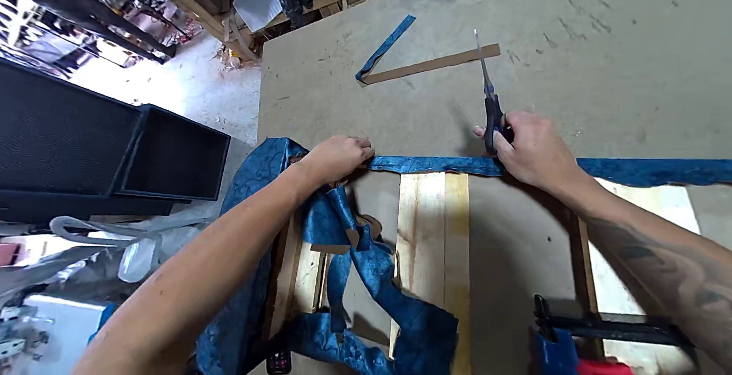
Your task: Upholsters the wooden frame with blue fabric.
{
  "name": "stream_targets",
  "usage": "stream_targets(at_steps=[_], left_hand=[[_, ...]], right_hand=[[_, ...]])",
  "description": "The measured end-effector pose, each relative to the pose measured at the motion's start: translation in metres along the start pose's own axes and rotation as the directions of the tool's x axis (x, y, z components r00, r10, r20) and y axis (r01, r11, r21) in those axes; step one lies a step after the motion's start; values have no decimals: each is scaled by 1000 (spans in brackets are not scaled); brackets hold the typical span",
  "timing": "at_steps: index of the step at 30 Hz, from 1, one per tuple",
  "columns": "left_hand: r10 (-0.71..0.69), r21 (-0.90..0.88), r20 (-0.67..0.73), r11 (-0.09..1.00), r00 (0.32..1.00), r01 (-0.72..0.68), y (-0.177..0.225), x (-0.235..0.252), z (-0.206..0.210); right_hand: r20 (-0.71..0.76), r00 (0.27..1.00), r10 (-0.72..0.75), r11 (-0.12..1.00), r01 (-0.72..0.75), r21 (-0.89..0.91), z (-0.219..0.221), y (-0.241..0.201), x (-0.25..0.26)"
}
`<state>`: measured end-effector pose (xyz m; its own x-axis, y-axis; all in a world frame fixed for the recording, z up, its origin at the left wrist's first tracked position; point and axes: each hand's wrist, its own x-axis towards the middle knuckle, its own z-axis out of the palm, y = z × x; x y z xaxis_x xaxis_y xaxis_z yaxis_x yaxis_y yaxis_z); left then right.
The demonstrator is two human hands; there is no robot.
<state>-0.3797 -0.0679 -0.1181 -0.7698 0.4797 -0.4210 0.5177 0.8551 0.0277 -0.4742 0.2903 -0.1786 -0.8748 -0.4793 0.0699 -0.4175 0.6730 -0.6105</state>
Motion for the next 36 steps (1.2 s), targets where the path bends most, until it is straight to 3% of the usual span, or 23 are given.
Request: stream_targets(at_steps=[4, 14, 16, 18, 20, 22, 24, 25, 26, 28, 31, 34, 36], left_hand=[[65, 46, -28, 997, 998, -63, -4, -4, 0], [122, 203, 86, 970, 989, -137, 1, -10, -10], [102, 215, 80, 970, 992, -117, 5, -10, -11], [-33, 180, 66, 984, 997, 21, 4, -9, -13], [-286, 52, -59, 956, 956, 289, -10, -4, -21], [-482, -176, -252, 875, 839, 450, -24, -1, -45], [-495, -362, -442, 861, 748, 357, -28, -6, -70], [-471, -383, -473, 871, 745, 307, -25, -12, -82], [-441, -351, -464, 888, 768, 298, -18, -22, -89], [-401, -244, -279, 908, 872, 340, 3, -49, -93], [-288, 30, 1, 957, 958, 287, 36, -86, -53], [-243, 242, 48, 944, 969, 225, 45, -108, -6], [-223, 248, 22, 946, 975, 211, 45, -113, 9]], right_hand=[[-8, 1000, 15, 999, -15, 33, 0, 1, 2], [-1, 1000, -9, 999, 9, 35, -2, 0, 3], [5, 1000, -20, 999, 20, 34, -4, -1, 3], [1, 999, -33, 999, 33, 24, -2, -2, 3], [-2, 999, -33, 999, 33, 27, 0, 0, 3], [-4, 1000, -23, 999, 23, 34, 0, 0, 2], [-7, 1000, -25, 999, 26, 29, -1, 3, 2], [-9, 1000, -23, 999, 24, 30, -1, 4, 3], [-13, 1000, -24, 999, 25, 38, -1, 5, 3], [-61, 997, -53, 995, 57, 79, 4, 11, 1], [-125, 985, -118, 980, 136, 147, 6, 17, 4], [-148, 974, -170, 971, 191, 142, 12, 24, 9], [-155, 969, -195, 967, 216, 137, 17, 27, 10]])
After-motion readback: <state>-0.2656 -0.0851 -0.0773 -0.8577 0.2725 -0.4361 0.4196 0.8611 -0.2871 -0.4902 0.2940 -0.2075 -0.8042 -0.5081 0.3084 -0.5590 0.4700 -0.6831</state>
